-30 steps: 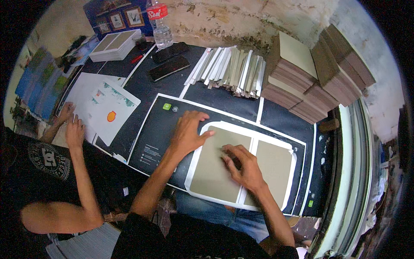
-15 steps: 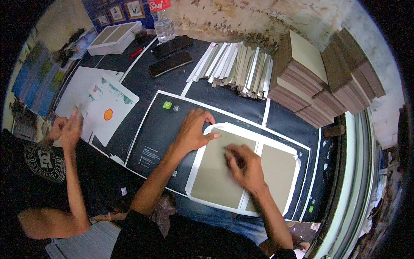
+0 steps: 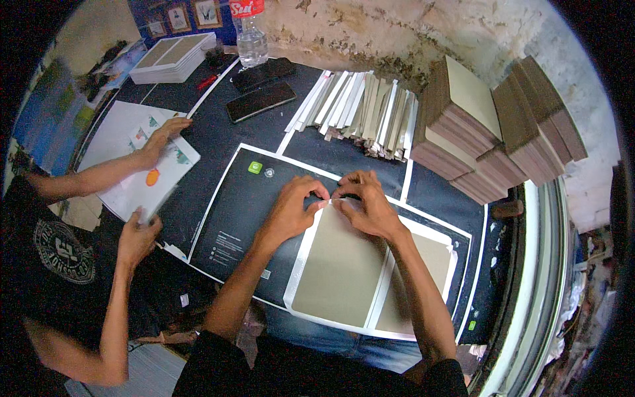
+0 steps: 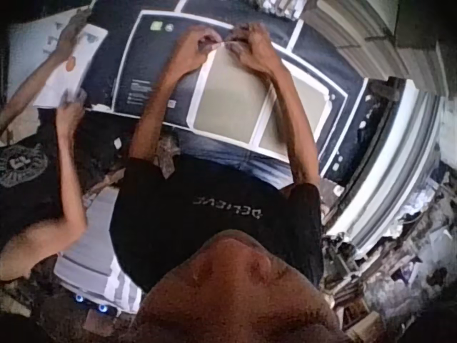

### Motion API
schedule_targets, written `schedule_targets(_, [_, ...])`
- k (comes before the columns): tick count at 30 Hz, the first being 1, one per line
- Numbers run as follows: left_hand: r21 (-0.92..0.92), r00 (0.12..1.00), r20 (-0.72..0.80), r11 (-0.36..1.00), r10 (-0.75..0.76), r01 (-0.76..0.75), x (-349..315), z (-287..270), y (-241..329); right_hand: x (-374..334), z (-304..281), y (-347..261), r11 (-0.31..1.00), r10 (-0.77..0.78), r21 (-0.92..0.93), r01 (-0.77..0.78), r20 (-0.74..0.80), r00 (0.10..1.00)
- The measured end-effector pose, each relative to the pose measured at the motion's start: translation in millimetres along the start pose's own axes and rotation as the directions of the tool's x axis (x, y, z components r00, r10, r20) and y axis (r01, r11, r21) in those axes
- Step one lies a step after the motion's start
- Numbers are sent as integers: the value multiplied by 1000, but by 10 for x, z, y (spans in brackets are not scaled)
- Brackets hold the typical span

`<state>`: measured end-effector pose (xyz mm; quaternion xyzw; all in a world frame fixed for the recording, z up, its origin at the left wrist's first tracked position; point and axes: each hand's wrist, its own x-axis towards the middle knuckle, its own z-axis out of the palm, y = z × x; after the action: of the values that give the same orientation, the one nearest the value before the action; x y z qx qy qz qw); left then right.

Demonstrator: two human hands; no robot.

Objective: The person applies adhesive to paper sheets using a machine and then manually attaches cardboard panels and strips to create folders.

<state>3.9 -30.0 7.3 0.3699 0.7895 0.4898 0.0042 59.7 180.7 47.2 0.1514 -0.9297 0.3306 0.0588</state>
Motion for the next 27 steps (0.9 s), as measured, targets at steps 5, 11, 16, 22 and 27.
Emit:
schedule_targets(5, [9,999,-47,1000,24,-24,-16,21,67,1,32,6,998,57,25,-57,-18,998])
schedule_targets(11, [2,998,-45,999,36,-36,-33,4,48,10,72,54,995,89,49,-88,-18,996])
schedule_targets(16, [-35,999,13,999,-33,33,-34,-64,121,1,-107,-80,998,36,56,-35,-29,999])
schedule_targets(22, [-223,1000,-1,975,-12,11,-34,-28,11,-4,-99,-158,986,-124,-112,126,27,992])
schedule_targets(27, [-232,995,2,968,-97,95,-35,-36,66,30,-93,-227,967,-180,-171,188,64,982])
